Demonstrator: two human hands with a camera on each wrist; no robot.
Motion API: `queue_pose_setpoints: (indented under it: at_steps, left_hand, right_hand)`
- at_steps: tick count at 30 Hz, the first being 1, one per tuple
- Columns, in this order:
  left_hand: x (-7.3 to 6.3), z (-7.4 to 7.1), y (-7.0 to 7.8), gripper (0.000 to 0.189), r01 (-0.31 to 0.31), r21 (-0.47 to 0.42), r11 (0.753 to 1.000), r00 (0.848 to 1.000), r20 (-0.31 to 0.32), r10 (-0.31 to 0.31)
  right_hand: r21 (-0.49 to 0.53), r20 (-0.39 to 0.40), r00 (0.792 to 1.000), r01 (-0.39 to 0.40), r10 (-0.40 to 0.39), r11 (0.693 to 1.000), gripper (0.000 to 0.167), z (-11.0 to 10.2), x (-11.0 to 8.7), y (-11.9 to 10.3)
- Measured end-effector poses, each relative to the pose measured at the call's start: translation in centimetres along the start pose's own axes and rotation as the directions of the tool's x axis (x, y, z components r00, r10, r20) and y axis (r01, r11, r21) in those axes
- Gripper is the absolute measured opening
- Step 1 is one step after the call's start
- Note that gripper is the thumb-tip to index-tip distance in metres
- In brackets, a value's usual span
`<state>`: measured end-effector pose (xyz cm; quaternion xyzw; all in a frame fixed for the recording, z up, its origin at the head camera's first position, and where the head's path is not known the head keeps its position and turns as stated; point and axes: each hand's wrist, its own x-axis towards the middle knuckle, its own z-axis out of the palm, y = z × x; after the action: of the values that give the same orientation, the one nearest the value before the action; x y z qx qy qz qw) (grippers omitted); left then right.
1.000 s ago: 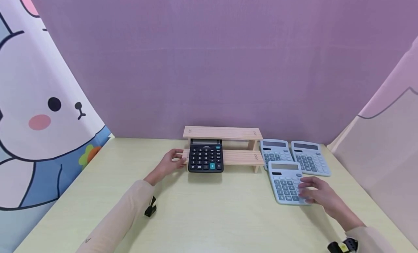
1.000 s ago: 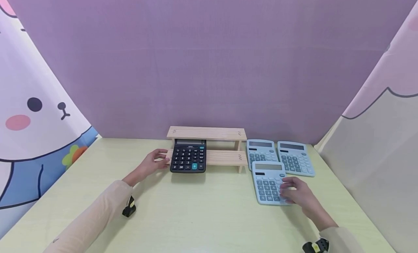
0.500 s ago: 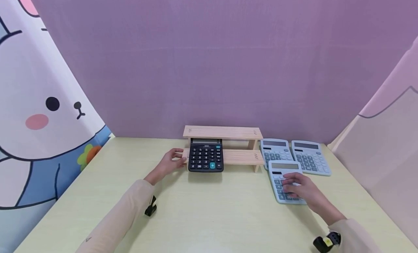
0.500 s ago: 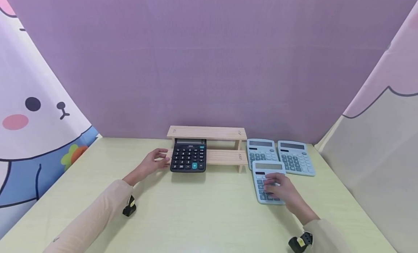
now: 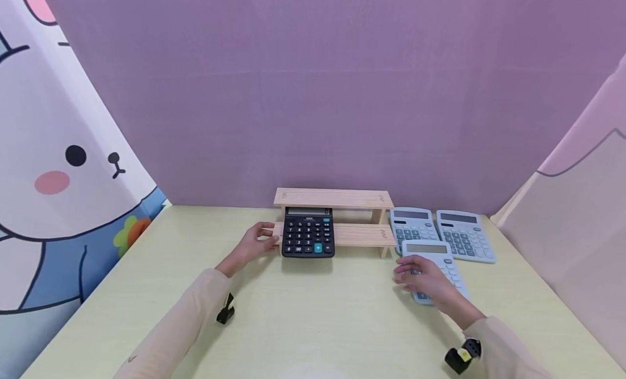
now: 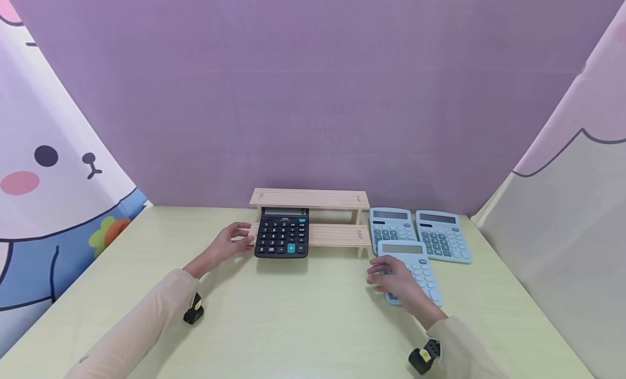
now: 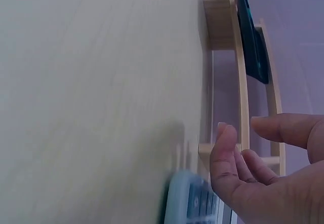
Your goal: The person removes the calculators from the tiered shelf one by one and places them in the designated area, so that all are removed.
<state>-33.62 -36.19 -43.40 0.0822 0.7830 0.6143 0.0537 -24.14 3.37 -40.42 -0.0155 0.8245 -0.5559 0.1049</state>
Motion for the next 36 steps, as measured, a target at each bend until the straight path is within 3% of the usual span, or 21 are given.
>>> queue_pose_setpoints:
  at_steps: [10,16,36]
  left_hand:
    - [0.2,0.0,-0.4,0.048,0.021,0.033,0.999,1.000,-0.005,-0.021]
    - [0.1,0.0,-0.3,0.048,0.004,0.016,1.000,1.000,-0.002,-0.004]
    - [0.0,-0.2,-0.2,0.048,-0.007,0.017,1.000,1.000,-0.004,0.007]
  right_hand:
    - [0.102,0.006,1.000,0.026,-0.027,0.994,0.043,3.3,1.4,-0.9]
    - [0.160,0.014,1.000,0.017,-0.019,0.987,0.043,5.1,2.4,-1.4]
    - [0.357,0.093,0.987,0.090,-0.131,0.930,0.048,9.4,4.9,-3.4]
